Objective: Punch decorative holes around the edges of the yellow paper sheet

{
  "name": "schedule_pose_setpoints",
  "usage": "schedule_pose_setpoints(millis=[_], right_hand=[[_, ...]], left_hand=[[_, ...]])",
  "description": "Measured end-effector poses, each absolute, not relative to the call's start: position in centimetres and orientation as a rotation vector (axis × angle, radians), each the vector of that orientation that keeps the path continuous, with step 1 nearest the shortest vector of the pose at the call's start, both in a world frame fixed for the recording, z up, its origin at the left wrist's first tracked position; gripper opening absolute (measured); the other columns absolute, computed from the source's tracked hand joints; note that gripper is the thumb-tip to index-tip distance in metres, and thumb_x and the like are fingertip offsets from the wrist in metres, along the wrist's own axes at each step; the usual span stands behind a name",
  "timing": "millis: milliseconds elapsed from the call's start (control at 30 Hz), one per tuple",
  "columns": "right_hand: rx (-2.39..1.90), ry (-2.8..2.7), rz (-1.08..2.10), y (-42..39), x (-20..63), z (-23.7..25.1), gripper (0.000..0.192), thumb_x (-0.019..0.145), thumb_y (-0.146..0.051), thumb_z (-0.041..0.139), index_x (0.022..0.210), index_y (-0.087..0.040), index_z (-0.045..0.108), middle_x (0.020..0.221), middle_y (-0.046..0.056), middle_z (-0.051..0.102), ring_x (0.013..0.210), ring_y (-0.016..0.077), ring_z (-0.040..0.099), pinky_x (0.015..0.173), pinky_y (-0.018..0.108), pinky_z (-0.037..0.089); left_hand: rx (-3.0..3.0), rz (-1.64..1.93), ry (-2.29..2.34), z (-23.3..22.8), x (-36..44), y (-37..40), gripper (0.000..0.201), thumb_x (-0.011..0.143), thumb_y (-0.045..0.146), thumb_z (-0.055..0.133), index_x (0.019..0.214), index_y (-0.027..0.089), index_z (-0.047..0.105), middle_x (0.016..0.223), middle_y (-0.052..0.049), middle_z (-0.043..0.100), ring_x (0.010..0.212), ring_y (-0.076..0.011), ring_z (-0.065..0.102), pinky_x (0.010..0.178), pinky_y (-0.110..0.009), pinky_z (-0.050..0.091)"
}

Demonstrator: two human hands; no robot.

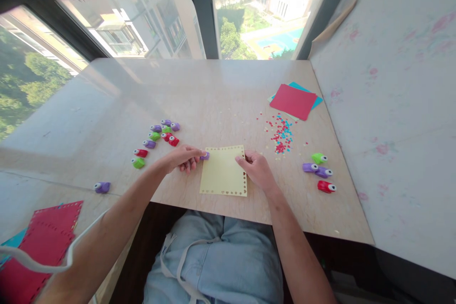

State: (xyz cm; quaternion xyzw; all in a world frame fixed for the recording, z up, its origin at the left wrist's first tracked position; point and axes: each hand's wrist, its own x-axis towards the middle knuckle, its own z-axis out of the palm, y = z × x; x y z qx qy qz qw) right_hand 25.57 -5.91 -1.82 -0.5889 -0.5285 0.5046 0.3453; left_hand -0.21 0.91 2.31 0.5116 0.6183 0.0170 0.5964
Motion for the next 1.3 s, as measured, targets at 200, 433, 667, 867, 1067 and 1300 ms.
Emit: schedule_pose_setpoints(millis=[200,433,667,867,1067,1300], right_hand=[[-1.536,-1.376,1.294,-5.9,25.5,-1.8,0.033,0.082,-0.047,0.06,0.087,-0.015,0.069,0.082,0.007,0.07,0.072,0.0209,0.064,0.059,0.027,0.048],[-1.548,-1.398,1.278,-5.9,25.5,-1.6,0.032,0.083,-0.045,0.059,0.086,-0.015,0.069,0.08,0.006,0.07,0.072,0.0208,0.064,0.059,0.027,0.048],[-1.55,-1.393,1.271,-6.0,25.4,-1.5,0.035,0.081,-0.049,0.06,0.085,-0.015,0.069,0.076,0.006,0.069,0.071,0.0214,0.063,0.057,0.026,0.047],[-1.56,-1.412,1.259,-6.0,25.5,-1.5,0.035,0.081,-0.049,0.059,0.085,-0.015,0.069,0.075,0.005,0.068,0.069,0.0204,0.062,0.056,0.026,0.046],[-1.561,-1.409,1.291,-5.9,25.5,-1.6,0.034,0.084,-0.046,0.058,0.089,-0.014,0.07,0.079,0.006,0.07,0.071,0.021,0.064,0.06,0.028,0.047],[-1.561,-1.437,1.264,-5.8,25.5,-1.9,0.035,0.084,-0.047,0.058,0.089,-0.014,0.07,0.079,0.007,0.07,0.07,0.0208,0.064,0.057,0.027,0.047]], left_hand=[[1.173,0.083,1.399,1.8,-0.5,1.0,0.042,0.071,0.057,0.07,0.067,0.016,0.058,0.053,0.0,0.06,0.04,-0.0103,0.054,0.036,-0.019,0.029],[1.178,0.163,1.432,1.3,-0.4,0.7,0.041,0.071,0.053,0.072,0.064,0.017,0.056,0.052,0.0,0.058,0.039,-0.0087,0.051,0.036,-0.018,0.028],[1.174,0.25,1.437,1.6,-0.2,0.1,0.042,0.071,0.051,0.074,0.059,0.017,0.052,0.049,0.001,0.055,0.038,-0.0073,0.049,0.036,-0.018,0.03],[1.158,0.294,1.464,1.6,-0.2,-0.2,0.043,0.07,0.052,0.075,0.06,0.017,0.053,0.05,0.0,0.057,0.039,-0.0084,0.05,0.038,-0.019,0.037],[1.145,0.353,1.444,1.1,-0.2,-0.6,0.042,0.072,0.049,0.074,0.059,0.017,0.051,0.049,0.001,0.056,0.04,-0.0086,0.051,0.038,-0.019,0.039],[1.074,0.36,1.451,0.5,-0.3,-0.5,0.041,0.07,0.05,0.076,0.063,0.017,0.052,0.054,-0.001,0.06,0.048,-0.0131,0.061,0.041,-0.02,0.046]])
